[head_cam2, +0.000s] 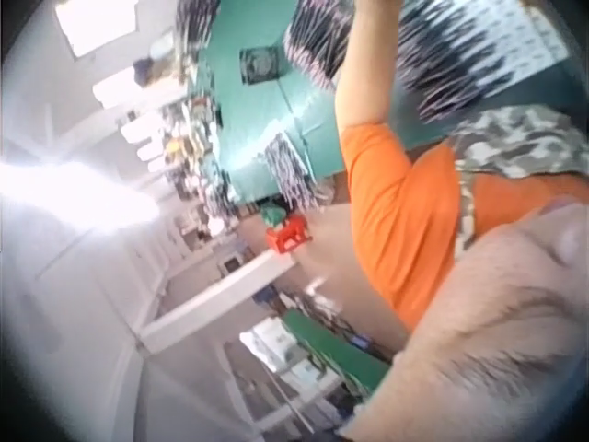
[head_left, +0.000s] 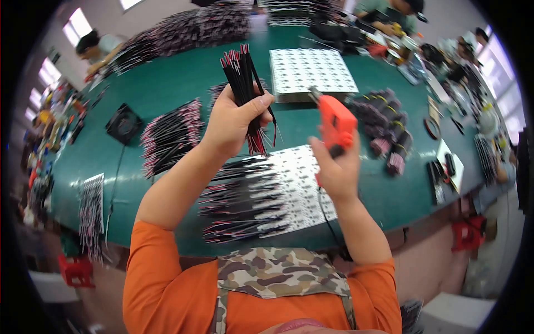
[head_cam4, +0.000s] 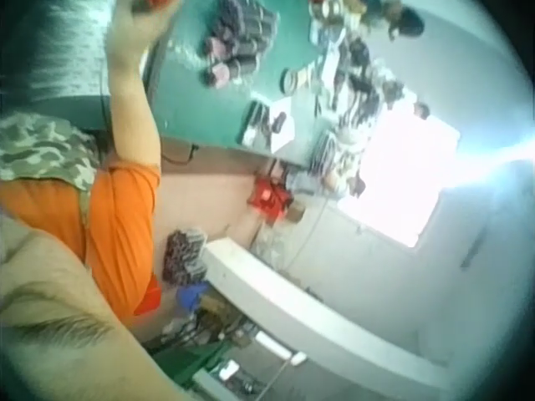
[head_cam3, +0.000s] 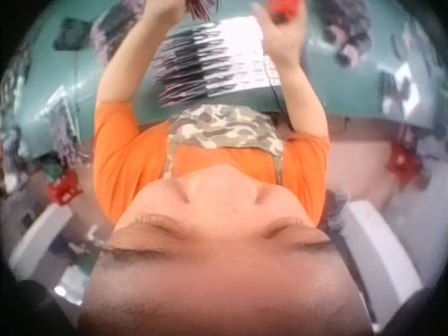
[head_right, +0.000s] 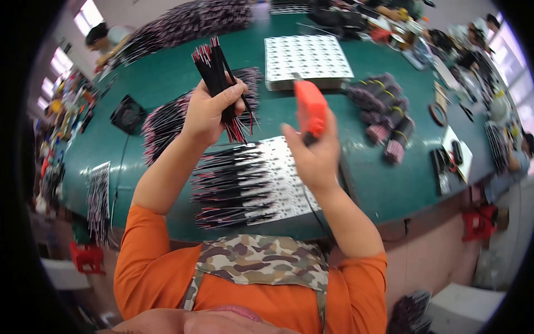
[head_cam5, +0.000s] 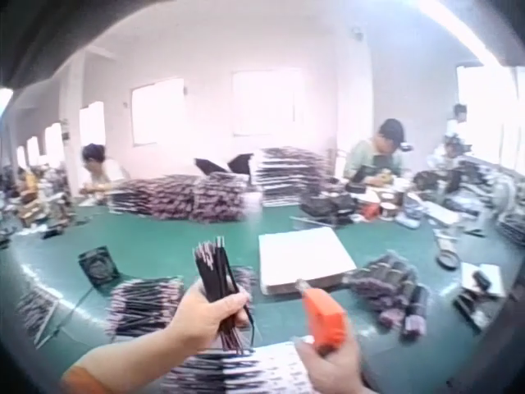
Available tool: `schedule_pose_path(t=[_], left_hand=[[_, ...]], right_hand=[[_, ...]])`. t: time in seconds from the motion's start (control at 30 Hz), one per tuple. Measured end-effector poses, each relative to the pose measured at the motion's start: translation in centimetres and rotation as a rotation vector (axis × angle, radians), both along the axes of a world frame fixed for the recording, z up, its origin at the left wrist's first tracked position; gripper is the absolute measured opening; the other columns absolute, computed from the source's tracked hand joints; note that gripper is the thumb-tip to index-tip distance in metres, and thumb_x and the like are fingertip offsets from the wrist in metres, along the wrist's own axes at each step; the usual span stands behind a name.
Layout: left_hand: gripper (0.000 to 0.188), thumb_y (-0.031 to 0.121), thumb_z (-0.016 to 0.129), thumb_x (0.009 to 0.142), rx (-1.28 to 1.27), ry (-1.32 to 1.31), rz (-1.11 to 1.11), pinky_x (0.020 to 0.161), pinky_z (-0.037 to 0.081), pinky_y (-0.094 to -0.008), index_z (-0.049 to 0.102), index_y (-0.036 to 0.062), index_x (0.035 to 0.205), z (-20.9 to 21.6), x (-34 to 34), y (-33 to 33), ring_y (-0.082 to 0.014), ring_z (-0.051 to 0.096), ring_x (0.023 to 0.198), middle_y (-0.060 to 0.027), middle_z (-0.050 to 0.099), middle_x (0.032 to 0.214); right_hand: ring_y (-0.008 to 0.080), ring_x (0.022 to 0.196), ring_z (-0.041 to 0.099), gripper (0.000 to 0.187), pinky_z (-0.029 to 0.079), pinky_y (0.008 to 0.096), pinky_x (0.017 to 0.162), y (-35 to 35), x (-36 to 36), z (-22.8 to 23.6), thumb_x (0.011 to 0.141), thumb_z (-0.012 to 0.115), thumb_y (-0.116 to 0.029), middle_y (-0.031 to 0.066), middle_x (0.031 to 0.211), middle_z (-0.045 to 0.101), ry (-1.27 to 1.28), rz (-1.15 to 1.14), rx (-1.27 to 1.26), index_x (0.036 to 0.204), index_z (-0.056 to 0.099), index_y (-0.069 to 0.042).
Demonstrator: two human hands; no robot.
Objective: The person solders wiring connections onto an LED circuit board with a soldering iron.
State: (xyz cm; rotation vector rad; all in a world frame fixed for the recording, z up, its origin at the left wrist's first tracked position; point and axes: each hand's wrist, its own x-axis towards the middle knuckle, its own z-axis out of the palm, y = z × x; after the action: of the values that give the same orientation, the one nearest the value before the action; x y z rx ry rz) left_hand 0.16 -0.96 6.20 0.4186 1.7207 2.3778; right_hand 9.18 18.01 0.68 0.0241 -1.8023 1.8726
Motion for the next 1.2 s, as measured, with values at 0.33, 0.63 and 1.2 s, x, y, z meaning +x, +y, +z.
schedule_pose_path(t=[0.33, 0.63, 1.2], left_hand=[[0.02, 0.009, 0.069, 0.093, 0.054, 0.114, 0.011, 0.06, 0.05, -0.0257, 0.055, 0.0031, 0.105, -1.6, 3.5, 5.1, -0.0103, 0.059, 0.067, -0.0032, 0.061, 0.084], [0.012, 0.013, 0.066, 0.097, 0.128, 0.365, 0.217, 0.061, 0.044, -0.023, 0.059, 0.0057, 0.102, -1.3, -1.0, -3.5, -0.0066, 0.051, 0.067, 0.0002, 0.06, 0.083], [0.015, 0.004, 0.066, 0.093, -0.073, 0.165, 0.018, 0.09, 0.053, -0.0358, 0.06, 0.0038, 0.106, -9.2, -3.4, -6.3, -0.0189, 0.068, 0.093, -0.0059, 0.068, 0.094]], right_hand=[[0.0372, 0.105, 0.063, 0.071, 0.051, 0.0417, 0.089, -0.7, -0.9, -1.8, 0.08, 0.074, -0.008, 0.0225, 0.121, 0.06, 0.149, -0.23, 0.491, 0.141, 0.04, 0.001], [0.027, 0.103, 0.062, 0.061, 0.049, 0.0371, 0.092, 5.3, -0.3, -4.5, 0.084, 0.066, -0.001, 0.0179, 0.121, 0.059, 0.12, -0.365, 0.32, 0.14, 0.041, 0.0], [0.0197, 0.108, 0.06, 0.05, 0.047, 0.0333, 0.096, 5.1, 2.1, -6.1, 0.089, 0.064, 0.004, 0.0122, 0.119, 0.062, -0.035, -0.11, 0.122, 0.135, 0.047, 0.003]])
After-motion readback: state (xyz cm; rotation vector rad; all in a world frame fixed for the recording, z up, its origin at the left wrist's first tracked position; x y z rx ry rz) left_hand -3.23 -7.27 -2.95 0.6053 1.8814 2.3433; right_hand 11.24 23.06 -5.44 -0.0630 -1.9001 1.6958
